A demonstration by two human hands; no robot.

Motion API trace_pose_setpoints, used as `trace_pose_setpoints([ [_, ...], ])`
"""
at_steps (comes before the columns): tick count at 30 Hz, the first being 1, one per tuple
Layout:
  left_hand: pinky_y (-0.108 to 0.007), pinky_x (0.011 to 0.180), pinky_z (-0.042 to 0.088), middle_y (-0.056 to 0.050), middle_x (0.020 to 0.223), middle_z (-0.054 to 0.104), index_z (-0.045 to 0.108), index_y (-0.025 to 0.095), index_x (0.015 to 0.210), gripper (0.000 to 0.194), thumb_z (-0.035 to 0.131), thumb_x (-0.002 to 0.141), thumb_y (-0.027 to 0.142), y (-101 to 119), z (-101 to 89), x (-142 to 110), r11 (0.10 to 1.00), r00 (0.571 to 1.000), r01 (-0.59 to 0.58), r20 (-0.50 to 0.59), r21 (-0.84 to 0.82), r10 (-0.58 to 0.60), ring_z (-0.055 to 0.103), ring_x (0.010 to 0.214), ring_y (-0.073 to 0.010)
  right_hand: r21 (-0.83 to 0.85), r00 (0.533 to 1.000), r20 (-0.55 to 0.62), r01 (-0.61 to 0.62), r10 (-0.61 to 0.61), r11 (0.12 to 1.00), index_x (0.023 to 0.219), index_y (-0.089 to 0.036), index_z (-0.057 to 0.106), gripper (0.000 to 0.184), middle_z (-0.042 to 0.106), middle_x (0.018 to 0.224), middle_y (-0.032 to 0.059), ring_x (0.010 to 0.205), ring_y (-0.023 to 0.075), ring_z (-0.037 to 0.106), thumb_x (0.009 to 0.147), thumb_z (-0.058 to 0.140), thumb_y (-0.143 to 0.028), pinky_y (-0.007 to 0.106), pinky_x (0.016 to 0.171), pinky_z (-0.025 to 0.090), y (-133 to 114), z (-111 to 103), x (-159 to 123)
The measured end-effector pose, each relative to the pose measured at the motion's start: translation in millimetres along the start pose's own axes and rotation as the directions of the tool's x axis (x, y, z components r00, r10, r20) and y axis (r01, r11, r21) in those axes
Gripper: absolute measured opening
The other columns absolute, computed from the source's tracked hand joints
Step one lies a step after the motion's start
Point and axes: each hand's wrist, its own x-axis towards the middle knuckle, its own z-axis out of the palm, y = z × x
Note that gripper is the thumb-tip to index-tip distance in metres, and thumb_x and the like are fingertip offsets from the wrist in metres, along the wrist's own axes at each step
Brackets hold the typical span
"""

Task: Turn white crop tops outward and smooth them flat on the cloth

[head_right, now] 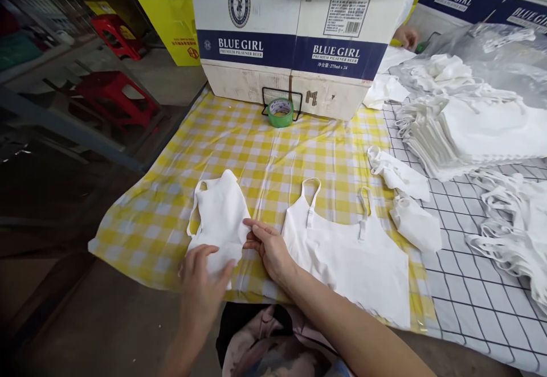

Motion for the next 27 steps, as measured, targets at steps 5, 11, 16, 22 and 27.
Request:
trace_pose_setpoints([
  [5,-0.043,0.084,0.039,-0.010,0.097,0.056,0.051,0.019,0.097,0.016,0.049,0.082,0.022,17,19.7,-9,0.997,0.990,-0.032,0.135,-0.077,0.042,0.050,0.095,-0.0271,0.060,1.000,0.022,0.018,-0.019,0.998,0.101,-0.013,0.067,0.032,0.062,0.074,0.0033,0.071,0.0122,0.058,0.075,0.065,-0.033,0.027,0.072,0.049,-4,-8,-1],
  [11,-0.042,0.091,0.038,-0.009,0.098,0.058,0.058,0.022,0.093,0.017,0.045,0.083,0.017,-6,15.8,-13,0.969,0.998,-0.024,0.044,-0.247,0.036,0.052,0.101,-0.0251,0.092,0.999,0.009,0.040,-0.041,0.995,0.100,-0.013,0.068,0.029,0.066,0.084,0.0060,0.079,0.0152,0.059,0.079,0.060,-0.031,0.030,0.078,0.049,-11,-13,-3],
  [16,-0.034,0.087,0.044,-0.005,0.102,0.061,0.059,0.022,0.096,0.016,0.049,0.085,0.029,4,-13.5,1,0.761,0.960,0.245,0.261,-0.600,-0.103,0.056,0.100,-0.0212,0.000,0.995,0.055,0.080,-0.080,0.997,0.102,-0.015,0.067,0.029,0.065,0.100,0.0071,0.093,0.0175,0.058,0.081,0.058,-0.034,0.032,0.084,0.046,-20,-8,-11],
  [22,-0.032,0.078,0.051,-0.005,0.104,0.066,0.055,0.022,0.114,0.041,0.057,0.079,0.043,22,-40.7,33,0.065,0.795,0.565,0.522,-0.822,-0.310,0.062,0.094,-0.0219,-0.276,0.933,0.260,0.318,-0.248,0.907,0.113,-0.026,0.063,0.033,0.056,0.120,0.0028,0.109,0.0191,0.050,0.082,0.058,-0.035,0.034,0.092,0.042,-39,10,-19],
  [27,-0.036,0.090,0.049,-0.008,0.116,0.064,0.050,0.023,0.126,0.055,0.064,0.075,0.039,21,-46.2,44,-0.115,0.738,0.589,0.590,-0.800,-0.328,0.058,0.108,-0.0249,-0.385,0.878,0.388,0.430,-0.279,0.817,0.125,-0.031,0.052,0.041,0.046,0.130,0.0028,0.118,0.0209,0.045,0.084,0.056,-0.034,0.036,0.091,0.042,-44,17,-26],
])
